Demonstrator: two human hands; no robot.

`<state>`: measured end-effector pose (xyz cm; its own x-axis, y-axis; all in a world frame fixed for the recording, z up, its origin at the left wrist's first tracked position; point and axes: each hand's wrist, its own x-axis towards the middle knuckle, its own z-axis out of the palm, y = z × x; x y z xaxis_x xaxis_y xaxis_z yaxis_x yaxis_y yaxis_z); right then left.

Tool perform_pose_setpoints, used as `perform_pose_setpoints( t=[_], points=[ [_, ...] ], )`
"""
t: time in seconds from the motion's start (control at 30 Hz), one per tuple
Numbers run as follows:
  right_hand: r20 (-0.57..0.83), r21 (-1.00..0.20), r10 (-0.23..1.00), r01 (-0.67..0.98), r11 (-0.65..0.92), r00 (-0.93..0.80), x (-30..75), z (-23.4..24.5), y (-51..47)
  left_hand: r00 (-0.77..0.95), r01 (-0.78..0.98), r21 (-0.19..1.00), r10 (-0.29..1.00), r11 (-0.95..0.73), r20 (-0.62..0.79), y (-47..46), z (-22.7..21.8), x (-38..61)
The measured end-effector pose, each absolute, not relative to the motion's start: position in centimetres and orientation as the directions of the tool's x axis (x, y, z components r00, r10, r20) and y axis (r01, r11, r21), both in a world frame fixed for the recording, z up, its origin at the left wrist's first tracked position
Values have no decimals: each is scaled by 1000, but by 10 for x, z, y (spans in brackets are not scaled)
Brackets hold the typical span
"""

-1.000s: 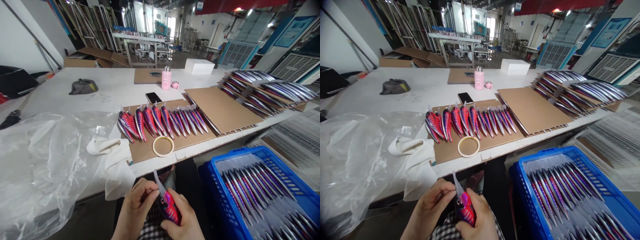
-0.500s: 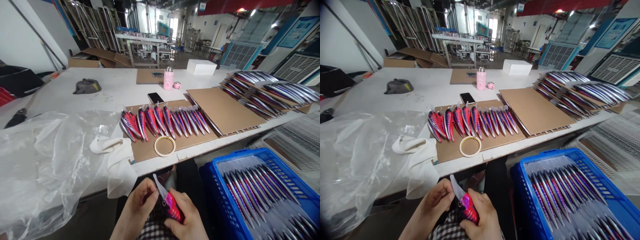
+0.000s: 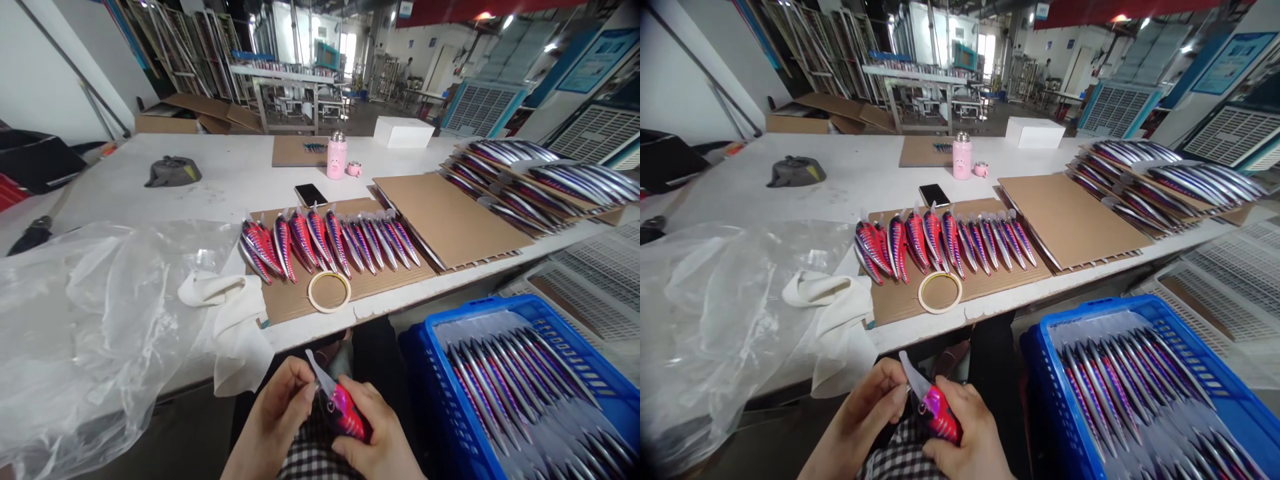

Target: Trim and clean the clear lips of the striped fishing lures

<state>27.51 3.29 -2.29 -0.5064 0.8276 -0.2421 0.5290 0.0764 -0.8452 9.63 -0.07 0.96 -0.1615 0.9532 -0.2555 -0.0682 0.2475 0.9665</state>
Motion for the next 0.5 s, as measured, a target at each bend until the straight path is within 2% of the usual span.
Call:
perform_pose_setpoints(
  t=[0.27, 0.5],
  points=[
    [-245, -843, 805, 529, 98, -540, 285, -34, 36, -125, 14, 975, 967, 224, -220, 2, 6, 97],
    [-253, -836, 782, 535, 120, -570, 284, -31, 37, -170, -27, 972, 958, 232, -233, 3, 3, 98]
  ],
)
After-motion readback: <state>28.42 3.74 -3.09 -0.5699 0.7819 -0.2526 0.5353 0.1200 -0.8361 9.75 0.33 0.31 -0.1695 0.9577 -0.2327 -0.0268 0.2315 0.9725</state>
